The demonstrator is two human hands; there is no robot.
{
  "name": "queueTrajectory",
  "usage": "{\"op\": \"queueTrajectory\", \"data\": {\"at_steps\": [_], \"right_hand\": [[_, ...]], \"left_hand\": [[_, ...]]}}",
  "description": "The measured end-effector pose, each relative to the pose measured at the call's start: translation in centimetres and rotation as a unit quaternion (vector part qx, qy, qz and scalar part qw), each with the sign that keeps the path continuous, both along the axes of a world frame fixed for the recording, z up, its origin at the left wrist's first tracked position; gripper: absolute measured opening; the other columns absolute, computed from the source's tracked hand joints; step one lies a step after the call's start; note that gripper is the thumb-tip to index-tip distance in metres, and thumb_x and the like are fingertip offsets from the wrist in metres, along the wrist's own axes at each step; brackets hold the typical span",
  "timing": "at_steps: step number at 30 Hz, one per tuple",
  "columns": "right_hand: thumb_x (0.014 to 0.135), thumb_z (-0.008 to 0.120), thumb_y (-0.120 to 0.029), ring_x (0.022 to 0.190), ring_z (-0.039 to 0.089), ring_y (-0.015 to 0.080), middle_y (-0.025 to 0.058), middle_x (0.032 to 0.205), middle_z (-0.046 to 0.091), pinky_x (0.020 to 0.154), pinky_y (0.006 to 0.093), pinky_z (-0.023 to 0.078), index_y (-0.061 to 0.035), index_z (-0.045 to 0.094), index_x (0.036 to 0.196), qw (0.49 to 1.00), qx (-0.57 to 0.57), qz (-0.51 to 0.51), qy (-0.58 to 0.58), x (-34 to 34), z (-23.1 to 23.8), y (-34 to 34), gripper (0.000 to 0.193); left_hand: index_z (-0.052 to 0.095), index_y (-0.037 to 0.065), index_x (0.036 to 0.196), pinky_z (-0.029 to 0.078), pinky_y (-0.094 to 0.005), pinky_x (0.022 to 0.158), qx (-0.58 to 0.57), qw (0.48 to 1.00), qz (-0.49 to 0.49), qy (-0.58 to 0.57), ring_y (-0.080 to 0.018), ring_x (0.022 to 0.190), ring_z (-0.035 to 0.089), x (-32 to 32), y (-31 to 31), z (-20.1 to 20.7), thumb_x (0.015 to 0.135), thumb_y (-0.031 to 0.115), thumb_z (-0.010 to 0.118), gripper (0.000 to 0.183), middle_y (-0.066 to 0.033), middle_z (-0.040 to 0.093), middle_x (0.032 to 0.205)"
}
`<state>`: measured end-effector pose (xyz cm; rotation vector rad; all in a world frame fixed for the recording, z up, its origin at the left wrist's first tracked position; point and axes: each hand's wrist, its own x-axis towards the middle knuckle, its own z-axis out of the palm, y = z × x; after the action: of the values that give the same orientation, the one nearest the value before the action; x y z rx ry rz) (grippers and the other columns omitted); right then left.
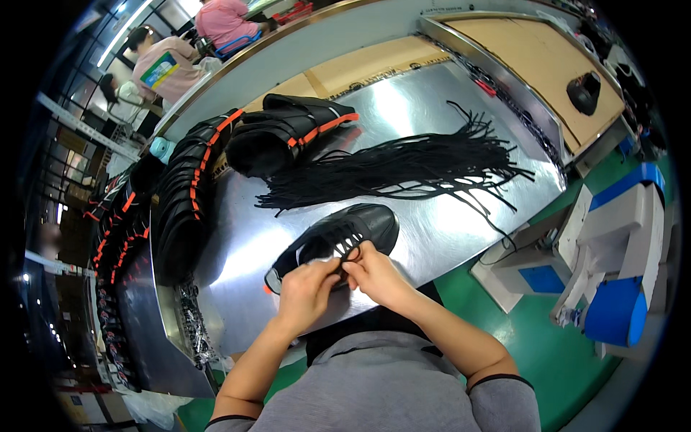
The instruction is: The person laces a black shoe with red accents using black shoelaces. They thread the laces through the eyelets, pull them tight, and adjust the fit. The finished shoe is placed on a metal table alongside other completed shoes.
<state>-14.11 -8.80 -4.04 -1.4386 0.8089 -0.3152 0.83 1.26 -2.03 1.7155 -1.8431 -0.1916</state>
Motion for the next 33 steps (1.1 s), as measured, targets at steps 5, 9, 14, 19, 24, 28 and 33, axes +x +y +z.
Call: {"op": "queueTrajectory", "data": {"at_steps": [5,9,14,19,24,28,33], "right_hand": [[0.096,0.055,-0.018,0.069,0.068,0.0263,0.0119,0.072,0.066,0.066,0.0379,0.051,0.0023,0.052,0.1,0.998,-0.057,0.021,0.023,0.3,-1.3,0.3,0.021],[0.098,0.053,-0.018,0.062,0.065,0.0195,0.011,0.071,0.065,0.063,0.031,0.05,-0.0016,0.061,0.1,0.95,-0.215,0.171,0.149,-4.2,3.0,-4.5,0.019],[0.098,0.054,-0.025,0.063,0.063,0.0244,0.0117,0.068,0.063,0.063,0.0359,0.049,-0.0042,0.063,0.103,0.984,-0.105,-0.054,-0.132,-0.8,0.5,-6.2,0.023],[0.1,0.051,-0.024,0.065,0.062,0.0263,0.0122,0.068,0.062,0.062,0.0365,0.048,-0.0037,0.061,0.106,0.968,-0.202,-0.078,-0.127,1.8,-2.4,-5.2,0.023],[0.099,0.051,-0.025,0.072,0.065,0.039,0.0201,0.074,0.065,0.067,0.0444,0.049,-0.0027,0.06,0.102,0.963,-0.229,-0.081,-0.115,1.8,-2.9,-4.9,0.024],[0.099,0.052,-0.023,0.074,0.064,0.0404,0.0212,0.076,0.065,0.068,0.0448,0.049,-0.0024,0.059,0.101,0.951,-0.269,-0.083,-0.13,1.7,-3.3,-4.9,0.021],[0.098,0.055,-0.024,0.07,0.064,0.0389,0.0194,0.072,0.064,0.066,0.0445,0.048,-0.0024,0.059,0.1,0.963,-0.229,-0.064,-0.128,1.2,-2.7,-5.1,0.022]], "left_hand": [[0.064,0.002,0.109,0.052,-0.0375,0.067,0.02,0.998,0.034,0.044,-0.0328,0.075,0.066,-1.0,0.7,-0.3,0.084,0.003,0.067,0.025,-0.0143,0.068,0.088],[0.063,0.007,0.115,0.053,-0.033,0.076,0.139,0.978,0.078,0.135,-0.0306,0.085,0.069,-0.7,0.9,1.0,0.088,0.009,0.067,0.027,-0.0133,0.07,0.1],[0.062,0.002,0.125,0.045,-0.0264,0.093,0.393,0.802,-0.003,0.451,-0.0159,0.104,0.061,1.8,-1.1,3.1,0.101,0.025,0.051,0.035,-0.0067,0.066,0.115],[0.063,0.0,0.121,0.046,-0.0258,0.093,0.506,0.73,0.025,0.459,-0.0098,0.103,0.059,3.9,-2.0,2.9,0.101,0.015,0.053,0.028,-0.0051,0.065,0.113],[0.067,0.003,0.107,0.049,-0.0254,0.085,0.445,0.861,-0.079,0.234,-0.0146,0.096,0.061,3.3,-2.7,1.1,0.096,0.005,0.059,0.014,-0.0079,0.066,0.102],[0.068,0.003,0.1,0.051,-0.0362,0.08,0.368,0.881,-0.196,-0.222,-0.025,0.085,0.063,2.9,-1.4,3.2,0.085,0.006,0.058,0.018,-0.0104,0.061,0.09],[0.065,0.007,0.081,0.045,-0.0329,0.078,0.253,0.778,-0.272,-0.507,-0.0228,0.093,0.055,1.6,0.3,7.1,0.077,0.013,0.059,0.009,-0.0069,0.058,0.091]]}}
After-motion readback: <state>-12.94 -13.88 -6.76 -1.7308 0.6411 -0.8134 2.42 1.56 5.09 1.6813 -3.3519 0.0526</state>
